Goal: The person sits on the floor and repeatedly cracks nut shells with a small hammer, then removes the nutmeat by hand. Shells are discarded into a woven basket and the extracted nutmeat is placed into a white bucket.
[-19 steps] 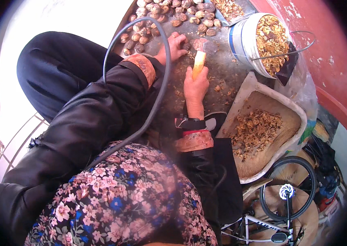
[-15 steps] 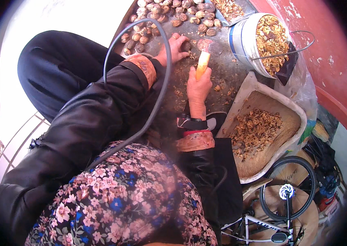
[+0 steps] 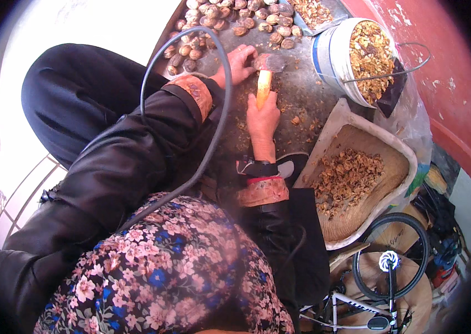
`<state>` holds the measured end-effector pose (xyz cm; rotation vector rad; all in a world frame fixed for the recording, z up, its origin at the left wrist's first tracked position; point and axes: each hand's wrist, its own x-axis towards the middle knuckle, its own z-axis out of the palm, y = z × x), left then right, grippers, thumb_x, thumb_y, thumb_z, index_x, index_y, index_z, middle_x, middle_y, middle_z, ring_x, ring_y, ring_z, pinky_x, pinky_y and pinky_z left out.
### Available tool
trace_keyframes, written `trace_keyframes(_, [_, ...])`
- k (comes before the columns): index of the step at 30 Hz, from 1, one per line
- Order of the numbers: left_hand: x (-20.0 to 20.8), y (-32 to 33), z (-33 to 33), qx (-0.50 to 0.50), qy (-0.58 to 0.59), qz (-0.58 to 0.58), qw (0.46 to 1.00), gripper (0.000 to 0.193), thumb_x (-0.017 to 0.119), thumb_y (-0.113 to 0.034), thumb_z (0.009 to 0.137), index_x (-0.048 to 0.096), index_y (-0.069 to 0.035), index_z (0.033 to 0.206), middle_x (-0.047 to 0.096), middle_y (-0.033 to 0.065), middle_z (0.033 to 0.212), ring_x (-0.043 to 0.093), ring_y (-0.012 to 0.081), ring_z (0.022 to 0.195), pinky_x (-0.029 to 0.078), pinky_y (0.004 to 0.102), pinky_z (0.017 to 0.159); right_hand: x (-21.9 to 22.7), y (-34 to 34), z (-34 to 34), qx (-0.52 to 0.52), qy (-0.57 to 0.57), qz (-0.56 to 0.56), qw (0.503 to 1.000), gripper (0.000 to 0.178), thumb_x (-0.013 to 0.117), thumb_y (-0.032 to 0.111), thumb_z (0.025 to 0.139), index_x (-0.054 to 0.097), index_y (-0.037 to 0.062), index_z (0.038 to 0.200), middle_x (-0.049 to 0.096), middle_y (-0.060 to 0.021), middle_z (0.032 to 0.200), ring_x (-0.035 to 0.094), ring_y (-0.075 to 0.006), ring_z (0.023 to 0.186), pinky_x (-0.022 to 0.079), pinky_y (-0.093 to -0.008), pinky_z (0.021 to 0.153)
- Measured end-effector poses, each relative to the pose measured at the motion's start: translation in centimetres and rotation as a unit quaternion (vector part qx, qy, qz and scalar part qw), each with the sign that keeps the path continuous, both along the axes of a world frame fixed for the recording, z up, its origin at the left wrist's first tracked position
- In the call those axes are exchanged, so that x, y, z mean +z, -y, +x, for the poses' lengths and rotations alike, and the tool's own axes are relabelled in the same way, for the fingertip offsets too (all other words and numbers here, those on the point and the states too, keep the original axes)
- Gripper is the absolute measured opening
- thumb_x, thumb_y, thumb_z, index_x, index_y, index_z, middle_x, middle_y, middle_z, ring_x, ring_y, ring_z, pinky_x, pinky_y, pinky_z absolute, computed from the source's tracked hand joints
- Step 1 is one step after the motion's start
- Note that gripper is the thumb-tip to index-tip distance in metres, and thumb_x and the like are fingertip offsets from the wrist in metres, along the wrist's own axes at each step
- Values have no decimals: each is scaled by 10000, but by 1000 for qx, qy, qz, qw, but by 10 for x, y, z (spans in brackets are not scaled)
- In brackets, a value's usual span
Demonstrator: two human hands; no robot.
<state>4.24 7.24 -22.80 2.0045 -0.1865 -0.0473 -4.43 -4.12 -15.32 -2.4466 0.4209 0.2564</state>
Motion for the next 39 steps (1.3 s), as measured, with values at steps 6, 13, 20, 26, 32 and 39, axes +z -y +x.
trace_keyframes(6, [-3,1,0,5,-11,7,1000,323,678,-69,643,505,-55,916,512,107,845,540,291,826,443,348,730,2,-3,-1,-8,10,-12,1000,330,575,279,804,409,40,960,585,-257,772,557,-451,744,425,-516,622])
trace_keyframes(13, [-3,3,-3,3,-26,35,999,311,680,-115,666,521,-67,930,505,122,873,532,315,852,448,370,731,7,1,2,-43,33,6,999,336,622,275,780,445,36,936,586,-232,762,562,-439,750,436,-481,631])
trace_keyframes(20, [-1,5,-3,-11,-10,45,999,307,666,-123,681,528,-77,952,493,122,889,524,329,855,443,386,740,3,7,4,-55,93,64,992,313,633,271,778,481,19,883,584,-227,763,562,-434,758,434,-471,630])
trace_keyframes(26, [0,6,1,10,1,48,999,286,676,-89,661,522,-52,899,486,127,838,524,305,820,443,377,700,0,3,3,4,37,21,999,313,578,284,809,443,32,936,578,-244,755,550,-449,731,418,-510,612])
trace_keyframes(32, [-4,5,2,16,-6,25,1000,296,699,-95,638,516,-52,867,488,113,834,525,284,803,444,365,689,2,-3,1,-21,85,39,995,314,563,297,816,434,37,935,581,-242,787,550,-450,740,419,-510,620])
trace_keyframes(39, [-3,5,4,19,-10,25,999,318,700,-103,636,538,-63,907,513,109,842,543,293,812,449,359,703,1,1,1,-20,82,46,995,306,567,284,821,441,35,947,579,-232,771,556,-440,745,425,-498,620])
